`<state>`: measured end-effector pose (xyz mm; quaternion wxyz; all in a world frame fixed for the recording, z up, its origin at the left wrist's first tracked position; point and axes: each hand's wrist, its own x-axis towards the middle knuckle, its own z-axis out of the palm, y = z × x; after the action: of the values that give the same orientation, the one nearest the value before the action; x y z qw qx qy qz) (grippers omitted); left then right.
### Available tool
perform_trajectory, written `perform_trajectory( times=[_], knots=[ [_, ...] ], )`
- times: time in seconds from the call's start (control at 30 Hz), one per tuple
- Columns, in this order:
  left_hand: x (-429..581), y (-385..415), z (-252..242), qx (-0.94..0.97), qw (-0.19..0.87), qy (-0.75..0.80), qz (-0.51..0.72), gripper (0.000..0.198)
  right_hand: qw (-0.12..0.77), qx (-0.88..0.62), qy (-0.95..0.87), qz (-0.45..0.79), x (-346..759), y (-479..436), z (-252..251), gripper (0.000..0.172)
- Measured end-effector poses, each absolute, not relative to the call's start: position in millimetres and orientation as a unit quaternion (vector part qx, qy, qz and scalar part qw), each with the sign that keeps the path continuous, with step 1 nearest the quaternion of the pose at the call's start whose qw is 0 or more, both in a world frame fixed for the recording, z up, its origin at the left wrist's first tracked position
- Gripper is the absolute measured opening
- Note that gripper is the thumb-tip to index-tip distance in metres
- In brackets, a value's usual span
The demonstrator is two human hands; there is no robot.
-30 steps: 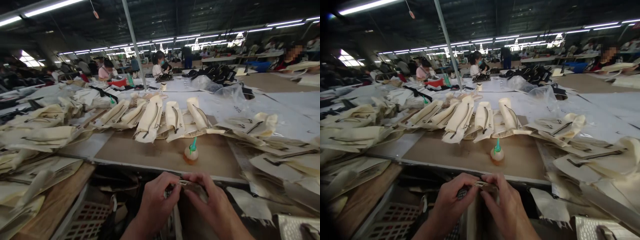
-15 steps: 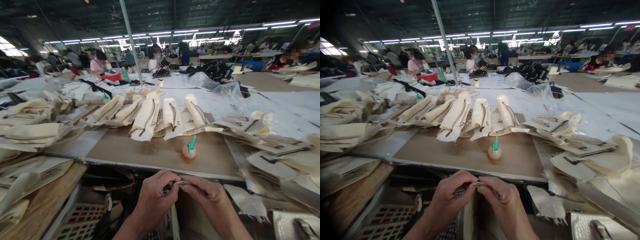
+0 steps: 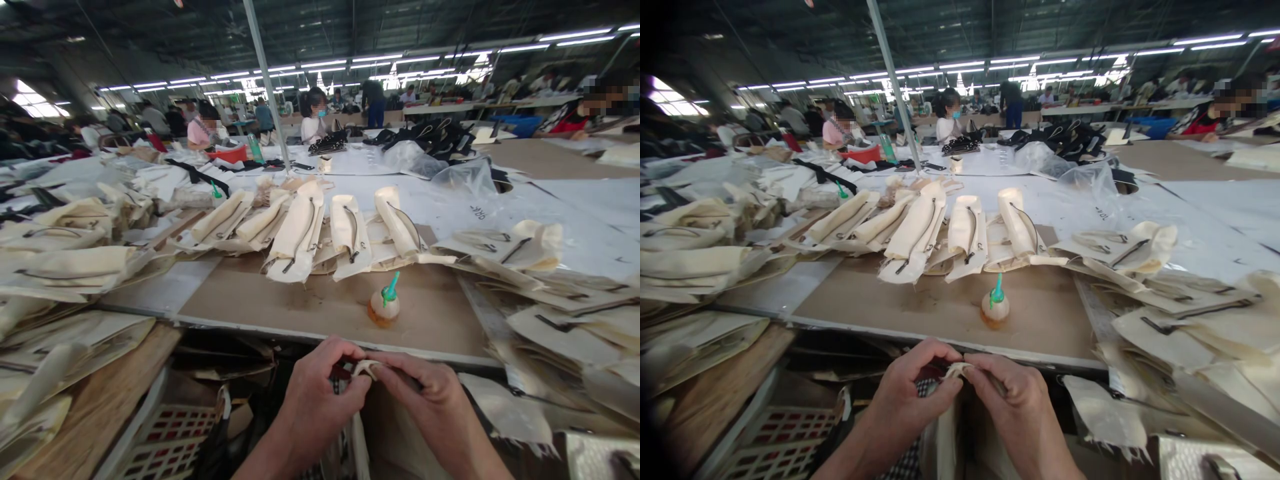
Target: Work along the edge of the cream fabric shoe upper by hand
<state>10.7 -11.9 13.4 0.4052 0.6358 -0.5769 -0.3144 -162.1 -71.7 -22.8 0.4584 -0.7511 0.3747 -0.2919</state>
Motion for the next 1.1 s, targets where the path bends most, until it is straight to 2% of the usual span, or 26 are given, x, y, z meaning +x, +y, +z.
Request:
perform_trajectory(
  times=[0.27, 0.5, 0.83, 1.1],
  knots=[
    [9, -10, 12, 0.637, 0.403, -0.581, -0.307, 0.012, 0.365, -0.826, 0.348, -0.253, -160, -74, -13, 0.019],
    [12, -6, 11, 0.628, 0.396, -0.599, -0.299, 0.023, 0.302, -0.865, 0.313, -0.251, -156, -79, -11, 0.017],
    [13, -8, 10, 0.635, 0.390, -0.597, -0.297, 0.023, 0.302, -0.863, 0.333, -0.231, -152, -83, -10, 0.022],
    [13, -12, 14, 0.639, 0.392, -0.590, -0.301, 0.017, 0.249, -0.878, 0.349, -0.211, -143, -86, -18, 0.021]
  ],
)
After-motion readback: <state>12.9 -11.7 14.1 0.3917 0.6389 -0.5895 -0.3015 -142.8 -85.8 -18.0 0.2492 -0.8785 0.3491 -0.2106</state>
